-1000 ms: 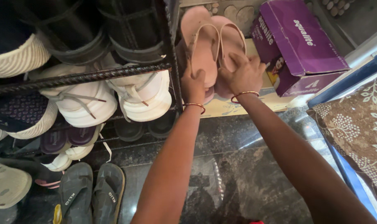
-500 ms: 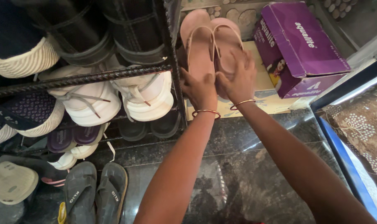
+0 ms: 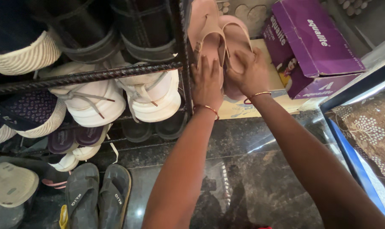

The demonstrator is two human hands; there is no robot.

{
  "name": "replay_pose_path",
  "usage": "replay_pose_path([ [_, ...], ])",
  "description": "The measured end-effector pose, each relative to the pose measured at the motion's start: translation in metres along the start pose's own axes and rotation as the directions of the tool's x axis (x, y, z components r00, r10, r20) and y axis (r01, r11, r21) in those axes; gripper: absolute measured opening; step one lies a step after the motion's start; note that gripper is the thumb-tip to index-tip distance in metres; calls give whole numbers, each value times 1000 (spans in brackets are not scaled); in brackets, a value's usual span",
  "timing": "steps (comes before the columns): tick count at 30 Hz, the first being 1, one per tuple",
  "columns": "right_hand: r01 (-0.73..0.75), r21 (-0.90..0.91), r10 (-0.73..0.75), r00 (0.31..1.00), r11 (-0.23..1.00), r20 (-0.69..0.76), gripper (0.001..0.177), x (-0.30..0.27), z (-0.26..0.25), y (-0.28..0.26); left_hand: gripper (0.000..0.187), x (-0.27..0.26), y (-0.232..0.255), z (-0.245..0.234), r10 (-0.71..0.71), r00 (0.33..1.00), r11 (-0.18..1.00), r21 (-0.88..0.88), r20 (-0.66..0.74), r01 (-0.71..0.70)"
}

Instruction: The person wipes several pairs of slippers and flip-flops with a yellow cloth, then places them on a shoe rack. The person handles pink, green, and gray footwear, cleaning each pair before arranging them on the rack.

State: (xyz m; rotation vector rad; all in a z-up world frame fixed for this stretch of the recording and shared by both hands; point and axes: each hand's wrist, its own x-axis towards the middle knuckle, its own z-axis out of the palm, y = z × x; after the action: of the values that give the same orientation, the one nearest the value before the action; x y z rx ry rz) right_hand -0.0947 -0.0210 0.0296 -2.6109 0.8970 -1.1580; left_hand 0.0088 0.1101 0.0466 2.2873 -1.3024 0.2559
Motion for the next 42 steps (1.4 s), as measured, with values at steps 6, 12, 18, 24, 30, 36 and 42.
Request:
replay_pose_path([
  [6, 67, -126, -69, 998, 990, -8, 48, -19, 11, -9, 51, 28, 1, 35, -77, 994, 991, 103, -82, 85],
  [12, -27, -184, 48, 993, 983, 111, 45, -13, 17, -12, 35, 67, -1, 39, -161, 949, 983, 127, 272, 130],
  [18, 4, -155, 10, 996, 988, 89, 52, -5, 18, -5, 46, 55, 5, 18, -211, 946, 975, 128, 245, 184],
  [24, -124, -43, 130, 977, 991, 168, 79, -9, 14, -8, 62, 32, 10, -9, -134, 990, 979, 159, 41, 126],
  [30, -107, -48, 113, 980, 993, 162, 83, -5, -11, -23, 60, 19, 16, -22, -114, 993, 990, 92, 41, 110],
  [36, -76, -211, 105, 986, 975, 128, 82, -13, -31, -48, 51, -3, 21, -28, -91, 995, 994, -62, 41, 93],
  [42, -87, -238, 57, 990, 967, -127, 62, -42, -42, -97, 56, -63, 20, -64, 230, 947, 973, 73, -226, -219],
])
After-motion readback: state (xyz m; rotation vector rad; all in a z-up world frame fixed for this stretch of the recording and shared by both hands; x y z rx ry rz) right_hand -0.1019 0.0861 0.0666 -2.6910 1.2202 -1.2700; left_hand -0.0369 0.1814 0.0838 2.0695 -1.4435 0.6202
